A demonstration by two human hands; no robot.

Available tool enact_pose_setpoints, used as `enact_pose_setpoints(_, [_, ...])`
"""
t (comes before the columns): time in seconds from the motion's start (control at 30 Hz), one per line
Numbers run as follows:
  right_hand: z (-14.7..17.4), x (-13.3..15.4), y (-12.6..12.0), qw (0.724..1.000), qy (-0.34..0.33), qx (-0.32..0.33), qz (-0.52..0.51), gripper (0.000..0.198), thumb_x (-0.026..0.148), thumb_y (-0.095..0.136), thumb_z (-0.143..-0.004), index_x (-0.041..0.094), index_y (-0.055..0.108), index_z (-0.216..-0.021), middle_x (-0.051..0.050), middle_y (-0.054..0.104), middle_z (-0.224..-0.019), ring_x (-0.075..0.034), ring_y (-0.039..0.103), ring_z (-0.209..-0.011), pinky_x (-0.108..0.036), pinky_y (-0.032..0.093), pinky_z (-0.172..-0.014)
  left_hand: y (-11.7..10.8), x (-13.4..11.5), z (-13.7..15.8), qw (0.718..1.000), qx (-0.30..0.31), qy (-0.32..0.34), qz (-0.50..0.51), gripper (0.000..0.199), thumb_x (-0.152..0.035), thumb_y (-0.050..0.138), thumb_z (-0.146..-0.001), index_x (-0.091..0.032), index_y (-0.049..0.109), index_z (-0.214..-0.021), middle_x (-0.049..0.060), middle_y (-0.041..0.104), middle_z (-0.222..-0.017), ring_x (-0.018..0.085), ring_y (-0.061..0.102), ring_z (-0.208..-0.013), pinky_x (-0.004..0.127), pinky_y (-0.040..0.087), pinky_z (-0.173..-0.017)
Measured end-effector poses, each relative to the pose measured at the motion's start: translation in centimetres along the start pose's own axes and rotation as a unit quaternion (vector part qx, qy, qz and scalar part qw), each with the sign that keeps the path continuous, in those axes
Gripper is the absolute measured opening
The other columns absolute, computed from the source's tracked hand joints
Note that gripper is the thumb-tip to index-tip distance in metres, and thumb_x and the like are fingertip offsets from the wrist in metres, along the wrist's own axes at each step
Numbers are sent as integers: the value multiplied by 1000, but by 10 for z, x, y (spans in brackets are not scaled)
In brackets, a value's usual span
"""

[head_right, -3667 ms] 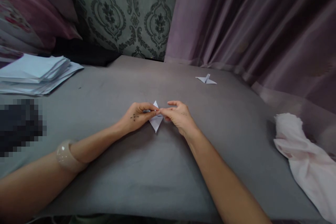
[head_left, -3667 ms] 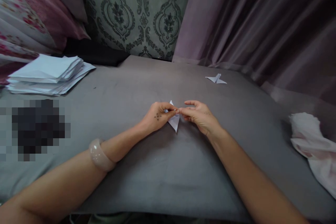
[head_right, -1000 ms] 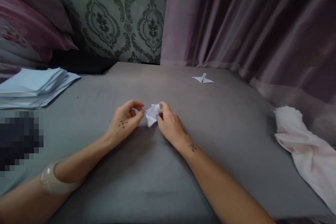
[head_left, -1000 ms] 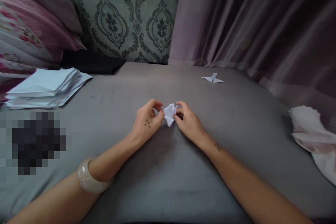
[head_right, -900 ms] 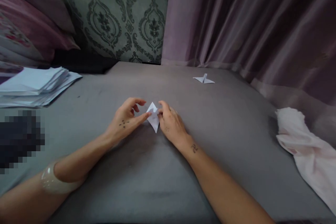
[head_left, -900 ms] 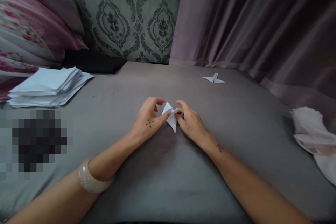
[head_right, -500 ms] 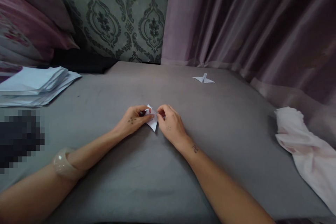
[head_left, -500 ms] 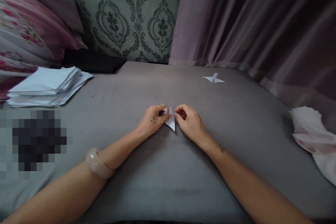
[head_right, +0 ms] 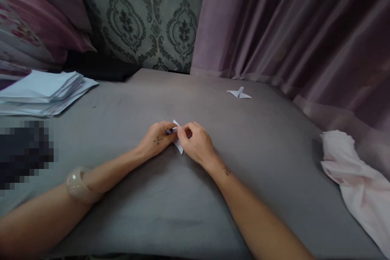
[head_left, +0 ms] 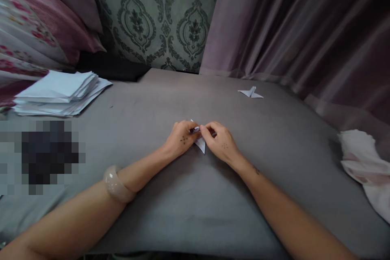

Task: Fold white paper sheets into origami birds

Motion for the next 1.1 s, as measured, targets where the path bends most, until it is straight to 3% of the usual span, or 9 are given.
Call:
enact_pose_setpoints(0.23, [-4, -19, 2, 994, 94, 14, -45, 19, 30, 54, -79, 19, 67, -70, -1, 65, -64, -16, 59, -64, -27, 42, -61, 0, -3, 0, 999, 16, 16, -23, 19, -24, 55, -83, -16, 70, -74, 2, 63, -68, 14, 54, -65, 23, 37, -61])
enact_pose_setpoints(0.43, [-4, -31, 4, 964, 199, 49, -171, 17, 30, 58, -74, 18, 68, -69, -1, 63, -62, -13, 57, -60, -23, 41, -55, 2, 1, -1, 999, 27, 8, -19, 17, -25, 56, -83, -16, 68, -74, 0, 60, -67, 13, 52, -65, 23, 35, -61])
enact_pose_setpoints(0.57, [-2, -35, 6, 929, 262, 81, -250, 12, 28, 61, -74, 18, 67, -70, 0, 62, -65, -9, 51, -51, -20, 34, -44, 3, 1, -1, 999, 38, 19, -7, 19, -29, 55, -85, -17, 68, -76, -1, 59, -68, 13, 51, -66, 23, 35, -63])
enact_pose_setpoints(0.77, [5, -38, 17, 844, 365, 138, -368, 11, 18, 60, -76, 14, 61, -66, 1, 55, -59, -4, 41, -42, -15, 23, -32, 5, 1, 0, 998, 50, 26, -6, 23, -30, 53, -86, -16, 65, -72, 0, 59, -68, 13, 51, -67, 24, 35, -64])
enact_pose_setpoints(1.1, [6, -32, 16, 851, 369, 152, -343, 17, 20, 58, -84, 14, 57, -68, 3, 53, -56, -2, 41, -37, -13, 22, -29, 6, -1, 0, 997, 57, 43, -13, 23, -28, 51, -88, -15, 65, -74, -1, 59, -67, 12, 51, -65, 23, 37, -63])
Point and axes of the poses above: each hand's wrist, its own z-axis away from the middle knuckle, its own y-axis out of the palm, x = y × z, the point moved 7 cm from there along -z, towards the middle knuckle
